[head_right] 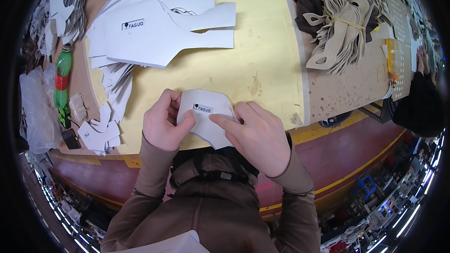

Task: The person repeatedly picks up white paper cutouts from a pile, folds them in half, and places them into a separate stack. The hands handle each piece one at a time, folding and stacking them on the table.

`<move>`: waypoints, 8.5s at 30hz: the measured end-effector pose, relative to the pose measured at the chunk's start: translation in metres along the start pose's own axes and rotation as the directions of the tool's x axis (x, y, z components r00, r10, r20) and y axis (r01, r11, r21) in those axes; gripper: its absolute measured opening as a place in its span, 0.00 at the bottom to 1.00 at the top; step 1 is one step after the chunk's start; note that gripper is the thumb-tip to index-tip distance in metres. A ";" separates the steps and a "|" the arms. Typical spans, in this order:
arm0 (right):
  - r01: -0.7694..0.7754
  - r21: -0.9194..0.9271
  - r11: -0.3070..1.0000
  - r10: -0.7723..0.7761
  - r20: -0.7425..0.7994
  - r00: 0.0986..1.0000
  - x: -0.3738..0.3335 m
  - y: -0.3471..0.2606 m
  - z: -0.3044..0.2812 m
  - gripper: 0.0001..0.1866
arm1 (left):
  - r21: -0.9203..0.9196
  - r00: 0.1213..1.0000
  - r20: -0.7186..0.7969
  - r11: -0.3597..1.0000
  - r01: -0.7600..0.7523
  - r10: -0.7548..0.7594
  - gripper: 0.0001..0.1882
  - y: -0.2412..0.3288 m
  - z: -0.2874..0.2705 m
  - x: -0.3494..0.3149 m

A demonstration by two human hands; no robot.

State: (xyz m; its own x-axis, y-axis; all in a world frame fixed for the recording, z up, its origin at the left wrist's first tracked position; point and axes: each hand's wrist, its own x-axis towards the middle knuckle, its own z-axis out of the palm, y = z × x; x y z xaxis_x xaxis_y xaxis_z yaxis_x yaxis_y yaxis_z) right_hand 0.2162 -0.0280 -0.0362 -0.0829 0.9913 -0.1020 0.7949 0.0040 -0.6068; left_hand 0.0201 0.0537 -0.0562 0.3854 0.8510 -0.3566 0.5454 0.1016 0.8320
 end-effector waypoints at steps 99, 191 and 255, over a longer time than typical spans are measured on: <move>0.246 0.502 0.829 -0.160 -0.207 0.965 -0.014 -0.010 -0.028 0.24 | -0.765 0.989 0.074 0.629 0.137 -0.125 0.19 -0.013 -0.011 -0.036; -0.134 0.503 0.854 0.332 -0.329 0.884 -0.020 0.009 0.020 0.15 | 0.280 0.778 0.030 0.741 -0.610 0.628 0.23 -0.014 0.051 -0.008; -0.263 -0.398 0.879 0.104 -0.378 0.920 -0.019 0.004 0.052 0.24 | 0.440 0.749 0.329 0.608 -0.660 0.575 0.38 -0.040 0.024 -0.049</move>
State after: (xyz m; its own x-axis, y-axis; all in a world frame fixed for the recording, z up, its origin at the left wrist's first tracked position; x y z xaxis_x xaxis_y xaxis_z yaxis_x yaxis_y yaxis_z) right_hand 0.1900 -0.0541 -0.0774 0.2339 0.9620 0.1406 0.9596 -0.2052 -0.1927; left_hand -0.0025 -0.0041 -0.0818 0.8470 0.5267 0.0719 0.4049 -0.7269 0.5547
